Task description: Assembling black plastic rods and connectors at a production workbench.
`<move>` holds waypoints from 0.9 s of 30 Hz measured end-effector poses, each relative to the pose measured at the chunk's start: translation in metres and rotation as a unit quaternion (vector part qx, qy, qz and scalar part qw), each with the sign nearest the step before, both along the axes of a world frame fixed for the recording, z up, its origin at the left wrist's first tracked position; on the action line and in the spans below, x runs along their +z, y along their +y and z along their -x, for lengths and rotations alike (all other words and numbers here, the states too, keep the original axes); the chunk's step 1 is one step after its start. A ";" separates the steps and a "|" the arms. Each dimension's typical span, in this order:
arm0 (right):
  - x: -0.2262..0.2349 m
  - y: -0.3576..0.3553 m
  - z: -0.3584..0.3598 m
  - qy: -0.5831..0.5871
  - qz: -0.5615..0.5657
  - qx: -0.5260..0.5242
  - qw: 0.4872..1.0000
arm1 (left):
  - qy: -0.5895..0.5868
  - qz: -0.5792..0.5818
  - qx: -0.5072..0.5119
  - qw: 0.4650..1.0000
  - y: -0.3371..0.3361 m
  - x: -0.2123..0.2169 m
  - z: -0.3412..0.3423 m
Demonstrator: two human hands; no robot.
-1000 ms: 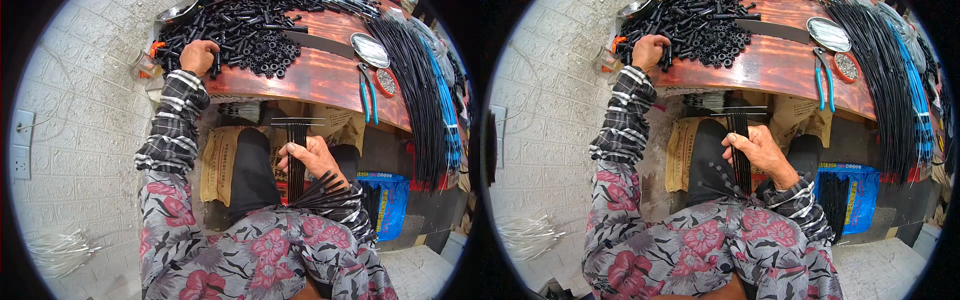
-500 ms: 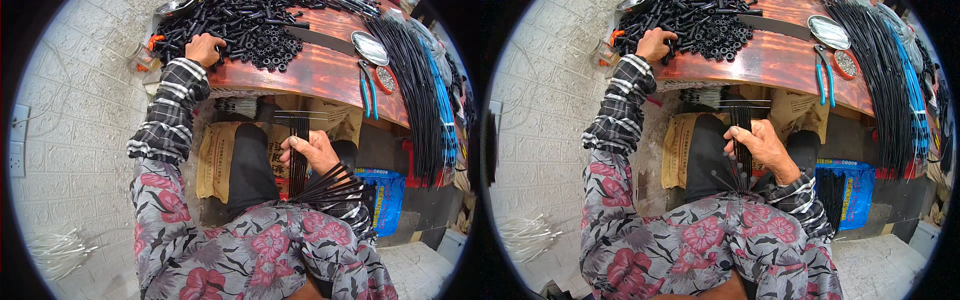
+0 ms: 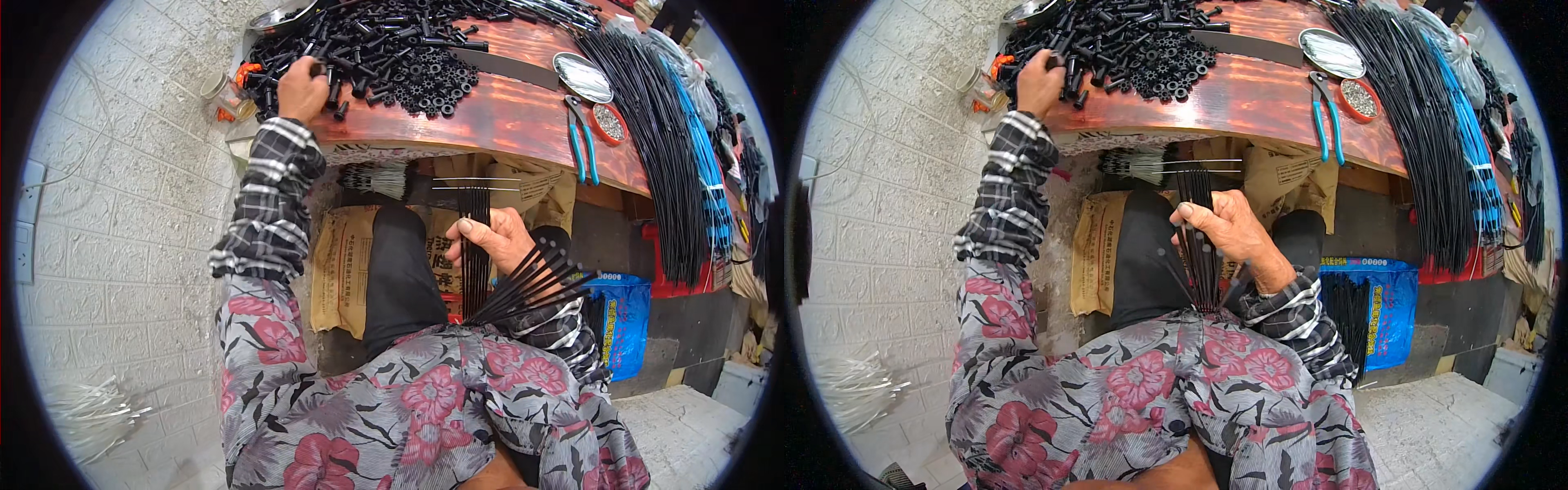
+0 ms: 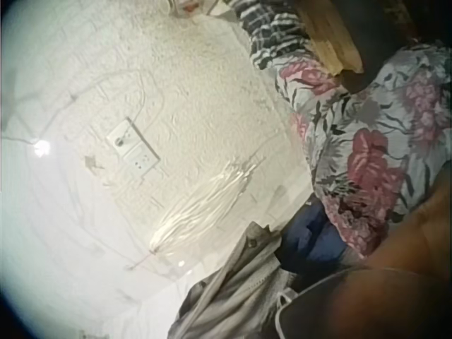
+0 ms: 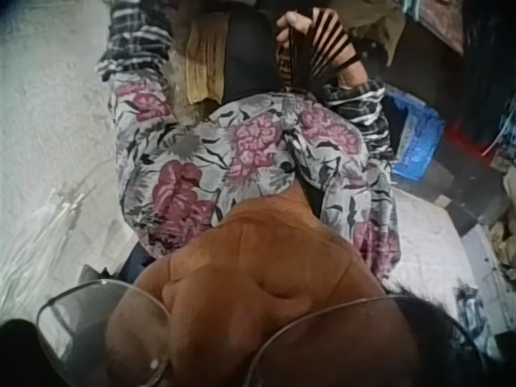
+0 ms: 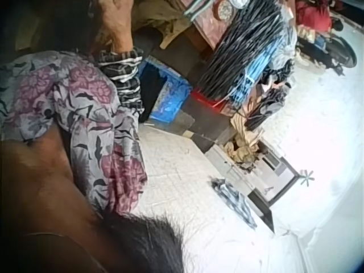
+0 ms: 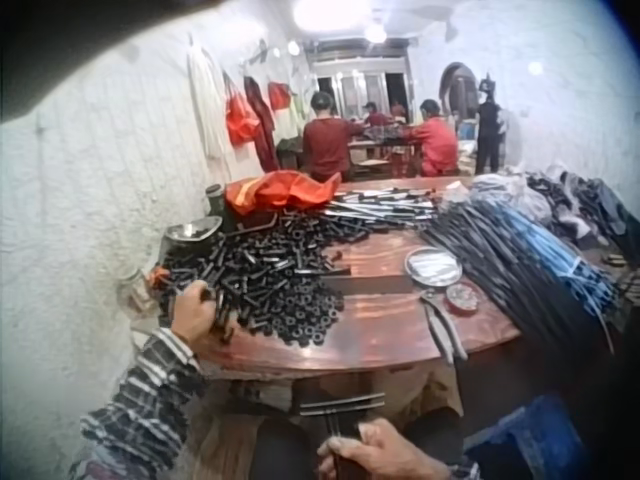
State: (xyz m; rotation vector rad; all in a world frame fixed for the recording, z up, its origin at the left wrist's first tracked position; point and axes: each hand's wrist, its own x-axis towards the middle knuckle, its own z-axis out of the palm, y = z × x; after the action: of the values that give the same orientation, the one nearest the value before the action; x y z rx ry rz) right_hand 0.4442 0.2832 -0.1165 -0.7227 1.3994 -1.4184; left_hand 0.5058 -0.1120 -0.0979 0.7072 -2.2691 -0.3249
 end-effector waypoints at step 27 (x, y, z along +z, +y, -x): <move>-0.004 -0.005 0.003 -0.063 -0.024 0.008 0.998 | 0.060 -0.344 -0.014 0.937 0.067 -0.024 -0.025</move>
State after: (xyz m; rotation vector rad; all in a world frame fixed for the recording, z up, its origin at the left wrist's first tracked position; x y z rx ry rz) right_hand 0.4409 0.2787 -0.1205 -0.6029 1.3227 -1.3880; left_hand 0.5311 -0.0447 -0.1219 0.9637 -2.0318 -1.1776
